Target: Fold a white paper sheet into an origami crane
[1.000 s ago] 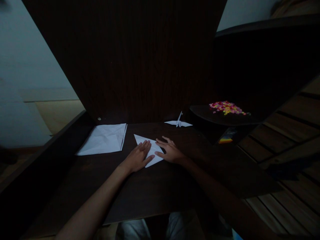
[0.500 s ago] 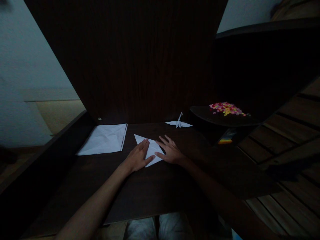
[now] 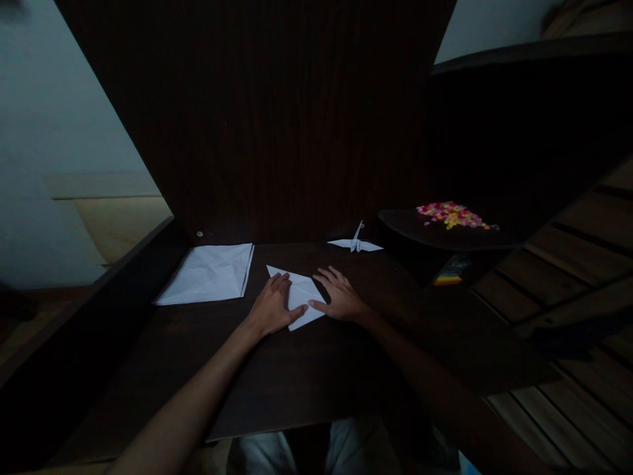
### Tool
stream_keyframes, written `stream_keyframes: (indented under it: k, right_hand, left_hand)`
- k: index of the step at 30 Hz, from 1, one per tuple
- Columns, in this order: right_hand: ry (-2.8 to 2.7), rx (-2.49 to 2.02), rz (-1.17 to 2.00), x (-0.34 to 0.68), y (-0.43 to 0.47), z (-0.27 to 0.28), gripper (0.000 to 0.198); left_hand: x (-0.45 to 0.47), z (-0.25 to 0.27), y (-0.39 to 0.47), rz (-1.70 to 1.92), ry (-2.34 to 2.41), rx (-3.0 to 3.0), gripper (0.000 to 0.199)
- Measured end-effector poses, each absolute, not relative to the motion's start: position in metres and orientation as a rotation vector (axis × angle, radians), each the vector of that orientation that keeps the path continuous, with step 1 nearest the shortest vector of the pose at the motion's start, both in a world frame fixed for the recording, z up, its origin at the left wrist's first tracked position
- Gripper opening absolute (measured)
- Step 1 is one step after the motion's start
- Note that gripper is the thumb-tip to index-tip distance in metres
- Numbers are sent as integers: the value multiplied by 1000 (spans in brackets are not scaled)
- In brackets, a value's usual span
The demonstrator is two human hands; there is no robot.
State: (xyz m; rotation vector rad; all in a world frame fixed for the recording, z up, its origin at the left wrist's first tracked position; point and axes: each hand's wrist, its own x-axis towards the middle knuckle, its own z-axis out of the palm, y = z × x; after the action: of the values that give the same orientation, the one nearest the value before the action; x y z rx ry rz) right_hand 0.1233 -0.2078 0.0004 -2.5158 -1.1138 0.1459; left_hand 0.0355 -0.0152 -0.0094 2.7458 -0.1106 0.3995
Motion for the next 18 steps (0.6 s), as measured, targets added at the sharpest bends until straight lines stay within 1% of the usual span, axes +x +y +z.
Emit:
stream_keyframes:
  k: [3,7,11,18]
  right_hand:
    - [-1097,-2499,180,124,-210,1,78]
    - [-1105,-2473,194,125,-212,1,77]
    - [-1130,-2472,212,126,-212,0,75]
    - [-1162,-2501,177,125,-211,1,71]
  left_hand:
    - [37,-8,-15,428,-26,2650,47]
    - [38,-3,-14,421,33,2532,28]
    - [38,4,-14,404,100,2431,21]
    - [39,4,-11,437,80,2343,16]
